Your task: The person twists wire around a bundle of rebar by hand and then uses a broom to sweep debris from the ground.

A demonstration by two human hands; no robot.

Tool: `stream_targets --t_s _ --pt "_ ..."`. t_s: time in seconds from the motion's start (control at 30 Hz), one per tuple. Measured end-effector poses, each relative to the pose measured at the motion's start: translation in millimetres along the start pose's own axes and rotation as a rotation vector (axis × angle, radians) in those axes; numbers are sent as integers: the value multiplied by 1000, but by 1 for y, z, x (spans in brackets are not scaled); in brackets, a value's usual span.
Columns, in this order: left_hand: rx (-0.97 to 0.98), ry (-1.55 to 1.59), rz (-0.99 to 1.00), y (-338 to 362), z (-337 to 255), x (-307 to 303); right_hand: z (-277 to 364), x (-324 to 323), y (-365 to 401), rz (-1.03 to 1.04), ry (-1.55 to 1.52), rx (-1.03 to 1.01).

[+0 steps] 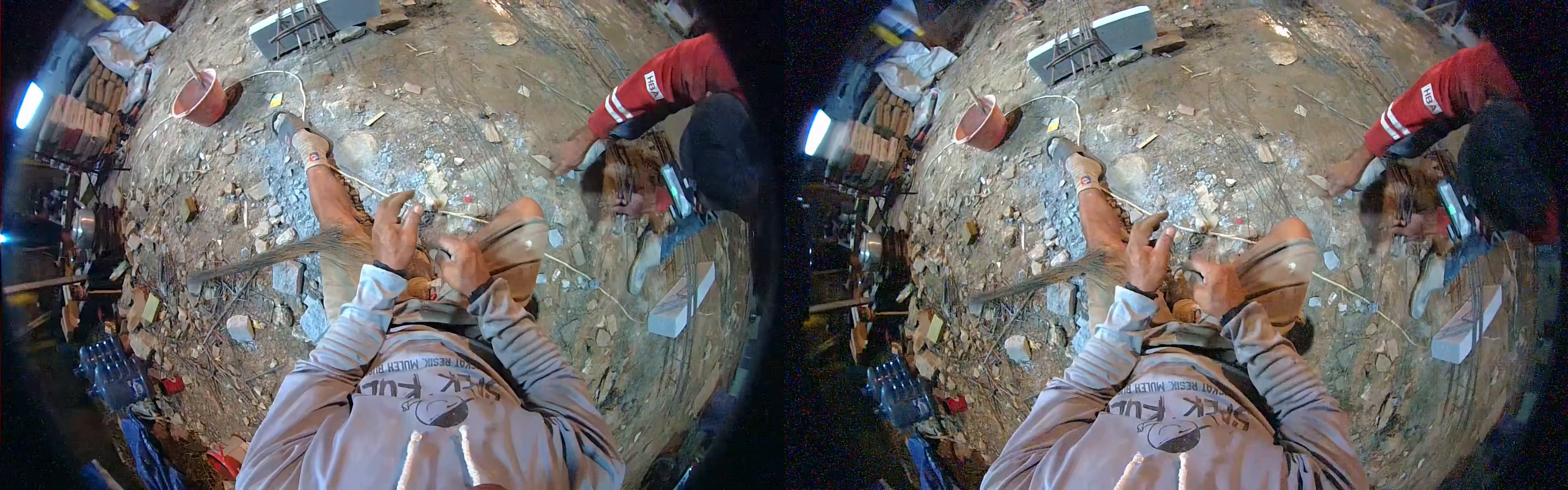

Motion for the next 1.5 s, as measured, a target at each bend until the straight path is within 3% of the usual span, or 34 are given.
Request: stream_targets --t_s 0.17,0.23,0.47,0.67,0.77,0.9,0.97,1.03,1.17,1.2,1.27,1.3,1.33,1.37,1.4,1.47,1.5 --pt "-150 -21 22 1 4 2 10 -7 3 8 69 -6" --pt "-251 -35 126 1 6 -1 13 -9 7 0 69 -28" --pt "89 -418 -68 -8 -14 -22 23 -12 7 -31 165 -214" --pt "226 -248 -148 -13 -23 -26 40 -16 4 65 229 -272" --pt "258 -214 -107 -16 -28 -24 20 -12 7 71 91 -179" --pt "159 -102 93 -14 -20 -16 54 -15 7 214 14 -269" --pt "-103 221 176 -9 13 7 57 -17 8 176 81 -226" --pt "-79 197 267 -13 -3 0 66 -32 7 3 128 -224" --pt "18 -55 178 -11 -17 6 19 -49 -9 -216 165 30" --pt "38 -41 182 -13 -23 7 6 -42 -11 -96 248 196" --pt "79 -199 250 -15 -33 7 -7 -21 -4 29 244 118" --pt "94 -187 248 -14 -33 8 -50 9 -8 214 230 18" --pt "108 -158 269 -12 -32 9 -15 5 -1 345 7 -9" --pt "125 -127 288 -11 -31 11 12 0 1 516 -21 51" --pt "100 16 248 -8 -25 15 28 -4 -1 422 -126 -86" --pt "105 143 231 -9 -23 15 38 -18 -8 218 -204 -145" --pt "26 265 277 -12 9 33 36 -18 -14 120 -201 -175"
Point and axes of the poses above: each hand's wrist, its own y-axis away from the middle knuckle, its own x-axis out of the palm, z = x × y, the point moved 5 cm from there along -y, towards the middle knuckle, and after that the axes turned 15 degrees about -y, right-handed, at the moved point
